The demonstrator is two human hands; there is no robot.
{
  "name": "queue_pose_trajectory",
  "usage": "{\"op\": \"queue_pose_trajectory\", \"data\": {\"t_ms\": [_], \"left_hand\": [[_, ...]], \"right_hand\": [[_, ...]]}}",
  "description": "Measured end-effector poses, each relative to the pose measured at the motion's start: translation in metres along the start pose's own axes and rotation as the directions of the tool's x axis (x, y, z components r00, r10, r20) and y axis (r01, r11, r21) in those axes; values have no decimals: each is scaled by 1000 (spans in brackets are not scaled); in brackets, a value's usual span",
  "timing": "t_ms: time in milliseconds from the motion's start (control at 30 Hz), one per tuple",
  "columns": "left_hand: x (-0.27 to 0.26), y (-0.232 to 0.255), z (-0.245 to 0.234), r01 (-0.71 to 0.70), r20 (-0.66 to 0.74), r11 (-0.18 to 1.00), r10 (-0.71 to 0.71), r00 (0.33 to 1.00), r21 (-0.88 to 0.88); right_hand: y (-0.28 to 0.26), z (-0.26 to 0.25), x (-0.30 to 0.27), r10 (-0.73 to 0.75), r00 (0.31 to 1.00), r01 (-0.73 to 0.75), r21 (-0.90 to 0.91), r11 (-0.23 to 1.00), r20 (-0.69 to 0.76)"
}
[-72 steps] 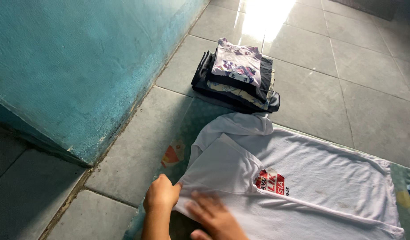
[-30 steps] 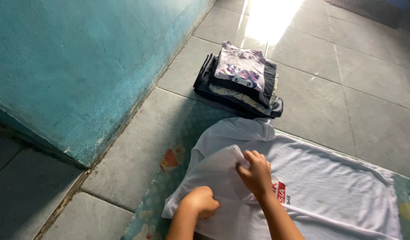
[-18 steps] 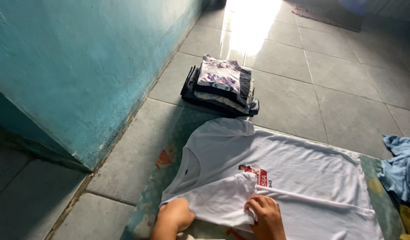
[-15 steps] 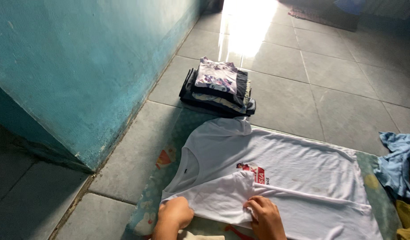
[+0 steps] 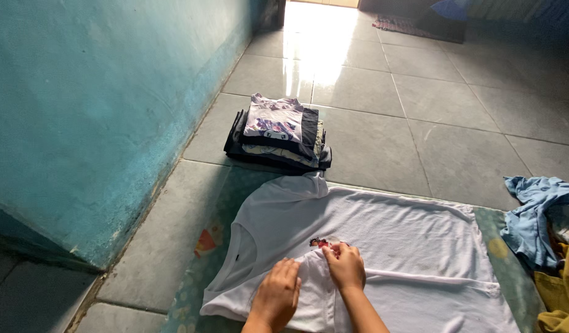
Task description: The person folds a white t-shirt on a patterned mat, smoothing and aligning it before stacking it with other folded clothes. Then the person picks up a mustard-colored shirt and begins to fold it.
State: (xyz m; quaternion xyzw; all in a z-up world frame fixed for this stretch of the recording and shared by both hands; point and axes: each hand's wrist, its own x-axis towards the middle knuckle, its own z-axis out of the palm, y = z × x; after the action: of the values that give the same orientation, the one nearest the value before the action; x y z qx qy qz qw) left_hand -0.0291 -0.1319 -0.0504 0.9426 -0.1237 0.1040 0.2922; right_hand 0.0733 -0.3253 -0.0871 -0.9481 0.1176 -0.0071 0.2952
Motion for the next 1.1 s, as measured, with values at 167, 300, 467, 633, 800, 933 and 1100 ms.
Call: {"op": "queue_pose_trajectory", "data": {"t_ms": [167,300,467,633,800,933,1100], "left_hand": [[-4,-27,40,21,306,984,-74,949,175],[-11,-47,70,-164,-167,894,253,953,417],[-14,-62,86,-165,-158,877,261,952,450],[-15,-59,81,-149,-101,858,226,969,491],[-14,-48,66,-101,86,950,79,993,297],[-6,-35,54,-164,-108,904,223,969,396],[18,4,59,-261,105,870,239,965,419]], "right_hand": [[-17,1,3,-42,998,32,-158,987,-56],[-10,2,-3,-132,983,76,-376,924,-127],[-1,27,-25,-563,728,483,-289,826,-392],[23,48,-64,-735,677,723,-164,671,-18],[68,0,-56,-732,678,552,-614,565,-64],[121,-69,-32,-350,936,210,-723,658,-46],[205,-119,-19,-479,878,449,-373,812,13]]}}
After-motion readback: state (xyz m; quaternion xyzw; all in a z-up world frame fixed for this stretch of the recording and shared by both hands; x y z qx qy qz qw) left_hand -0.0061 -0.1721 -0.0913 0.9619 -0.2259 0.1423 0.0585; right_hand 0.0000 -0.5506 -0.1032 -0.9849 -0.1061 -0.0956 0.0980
